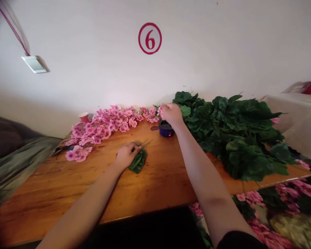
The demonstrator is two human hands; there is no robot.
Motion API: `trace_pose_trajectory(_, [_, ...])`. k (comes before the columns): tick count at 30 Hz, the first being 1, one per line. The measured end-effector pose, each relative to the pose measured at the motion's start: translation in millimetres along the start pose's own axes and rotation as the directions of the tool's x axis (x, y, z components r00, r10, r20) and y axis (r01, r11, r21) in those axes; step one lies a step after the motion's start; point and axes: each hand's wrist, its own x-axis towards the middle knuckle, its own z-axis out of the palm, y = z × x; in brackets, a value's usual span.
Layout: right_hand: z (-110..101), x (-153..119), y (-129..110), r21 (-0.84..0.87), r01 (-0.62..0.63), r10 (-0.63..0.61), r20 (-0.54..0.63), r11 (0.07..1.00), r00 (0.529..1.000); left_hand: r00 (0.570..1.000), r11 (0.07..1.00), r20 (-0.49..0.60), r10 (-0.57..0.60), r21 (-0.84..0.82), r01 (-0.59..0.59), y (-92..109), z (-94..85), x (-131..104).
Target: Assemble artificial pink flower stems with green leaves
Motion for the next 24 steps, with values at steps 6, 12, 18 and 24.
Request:
trace_pose_trajectory(6, [27, -78, 19, 0.455, -0.372, 0.362, 0.113, 0.809, 0.925, 0.991, 0.991, 0.046, 0.128, 0.017, -0.129, -1, -1.0, 0])
trace_pose_trajectory(12, [41, -124, 64, 0.605, -0.520, 0.557, 0.146, 0.604, 0.817, 0.983, 0.988, 0.112, 0.148, -0.063, -0.142, -7, -3.6, 3])
trace_pose_trajectory(18, [48, -122, 75, 0.604, -0.486, 0.527, 0.126, 0.631, 0.841, 0.987, 0.992, 0.116, 0.114, -0.069, -0.107, -8, -2.6, 3])
trace_pose_trajectory(24, [51, -123, 78, 0.597, -0.466, 0.505, 0.116, 0.653, 0.856, 0.986, 0.990, 0.090, 0.137, -0.041, -0.134, -8, 0.6, 3])
